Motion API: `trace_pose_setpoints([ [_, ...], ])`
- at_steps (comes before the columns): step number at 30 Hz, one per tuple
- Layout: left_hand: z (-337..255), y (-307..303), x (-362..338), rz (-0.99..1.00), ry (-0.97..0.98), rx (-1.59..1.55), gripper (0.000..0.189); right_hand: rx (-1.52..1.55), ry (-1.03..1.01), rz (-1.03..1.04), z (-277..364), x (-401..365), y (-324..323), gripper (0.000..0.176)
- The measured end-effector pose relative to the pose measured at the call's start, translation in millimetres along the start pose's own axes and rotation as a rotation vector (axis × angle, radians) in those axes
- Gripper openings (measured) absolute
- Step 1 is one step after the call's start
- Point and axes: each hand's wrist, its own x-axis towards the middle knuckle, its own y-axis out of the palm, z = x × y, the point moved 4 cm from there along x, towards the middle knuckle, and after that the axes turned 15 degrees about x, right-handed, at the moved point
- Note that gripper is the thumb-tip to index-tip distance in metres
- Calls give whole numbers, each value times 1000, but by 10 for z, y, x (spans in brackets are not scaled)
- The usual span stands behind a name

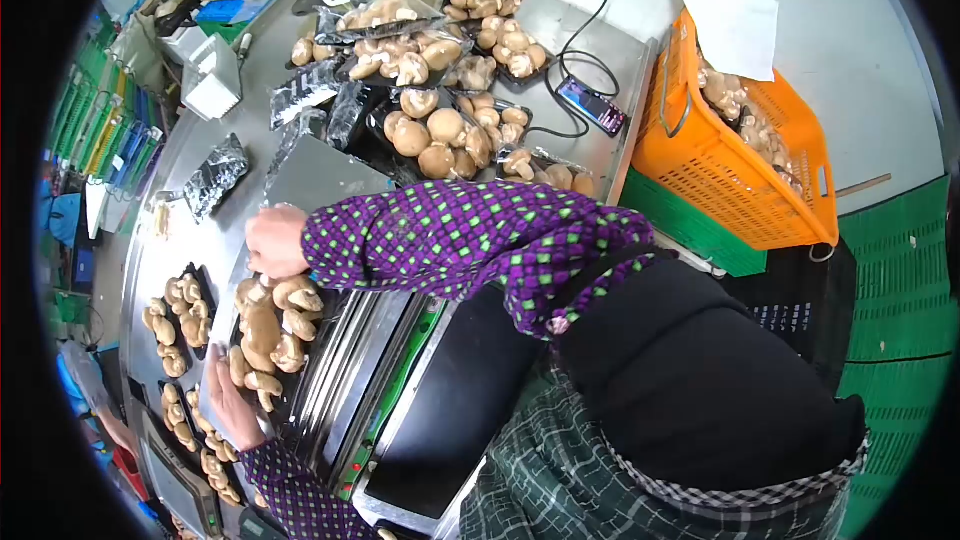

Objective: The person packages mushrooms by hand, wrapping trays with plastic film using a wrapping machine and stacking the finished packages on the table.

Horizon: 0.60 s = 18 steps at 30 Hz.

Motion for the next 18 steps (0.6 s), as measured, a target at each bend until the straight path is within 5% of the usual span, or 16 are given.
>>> trace_pose_setpoints([
  [4,9,-54,-248,22,-180,-587,43,-16,93,84,352,-100,-259,30],
  [6,-11,-119,-453,152,-358,-574,48,49,60,47,598,-145,-342,26],
  [9,-526,-293,-1096,-224,-454,-582,55,68,-169,-35,1254,-535,-556,24],
  [12,-999,-481,-2064,-383,-214,-392,49,237,-326,0,1959,-1327,-931,29],
  [15,-1011,-360,-2756,45,-222,64,44,210,-355,51,2163,-2039,-949,18],
  [18,-879,129,-2923,361,-575,-217,39,239,143,229,1744,-2420,-674,23],
])
